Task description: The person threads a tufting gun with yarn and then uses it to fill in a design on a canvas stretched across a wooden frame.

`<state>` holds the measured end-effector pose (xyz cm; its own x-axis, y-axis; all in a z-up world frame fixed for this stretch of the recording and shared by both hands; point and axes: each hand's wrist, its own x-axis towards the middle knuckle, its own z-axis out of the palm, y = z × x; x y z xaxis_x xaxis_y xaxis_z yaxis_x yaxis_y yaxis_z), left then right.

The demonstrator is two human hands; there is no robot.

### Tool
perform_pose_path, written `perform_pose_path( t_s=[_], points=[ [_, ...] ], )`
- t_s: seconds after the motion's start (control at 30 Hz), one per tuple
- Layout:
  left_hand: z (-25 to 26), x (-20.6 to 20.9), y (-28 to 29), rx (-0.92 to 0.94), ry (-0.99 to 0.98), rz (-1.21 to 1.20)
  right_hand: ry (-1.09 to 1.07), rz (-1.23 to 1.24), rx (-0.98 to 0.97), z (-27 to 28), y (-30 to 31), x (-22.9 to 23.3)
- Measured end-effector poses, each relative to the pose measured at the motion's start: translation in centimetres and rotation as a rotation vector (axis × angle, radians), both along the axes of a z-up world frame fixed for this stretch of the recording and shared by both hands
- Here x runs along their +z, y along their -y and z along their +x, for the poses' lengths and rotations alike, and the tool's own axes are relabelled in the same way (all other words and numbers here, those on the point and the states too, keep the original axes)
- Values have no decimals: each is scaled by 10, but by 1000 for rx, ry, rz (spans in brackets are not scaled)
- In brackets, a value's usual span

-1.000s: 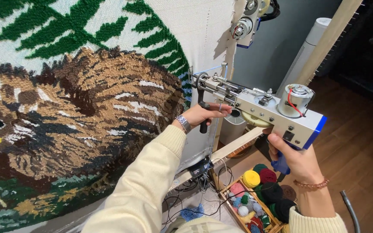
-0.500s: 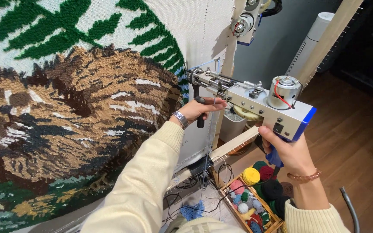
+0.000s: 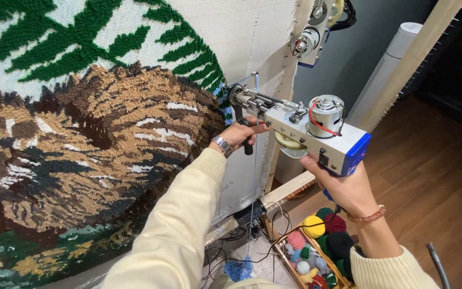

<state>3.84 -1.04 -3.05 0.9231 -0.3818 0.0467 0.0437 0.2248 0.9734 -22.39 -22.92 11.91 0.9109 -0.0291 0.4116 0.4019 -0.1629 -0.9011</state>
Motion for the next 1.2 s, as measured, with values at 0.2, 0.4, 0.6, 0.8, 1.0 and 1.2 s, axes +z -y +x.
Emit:
perform_pose_path(
  t_s=[0.2, 0.4, 0.6, 0.8, 1.0, 1.2],
  points=[
    [-4, 7, -4, -1, -8, 15, 2, -9, -16, 3, 0, -1],
    [-10, 29, -10, -20, 24, 85, -3, -12, -20, 11, 0, -3],
    [-4, 20, -15, 7, 32, 80, -3, -14, -31, 7, -3, -7],
    [21, -3, -23, -26, 61, 117, -1, -30, -50, -1, -16, -8],
    [20, -6, -24, -13, 44, 69, 7, -37, -56, -5, -21, -5],
    [13, 6, -30, -67, 82, 87, 11, -43, -70, -5, -21, -3]
  ],
)
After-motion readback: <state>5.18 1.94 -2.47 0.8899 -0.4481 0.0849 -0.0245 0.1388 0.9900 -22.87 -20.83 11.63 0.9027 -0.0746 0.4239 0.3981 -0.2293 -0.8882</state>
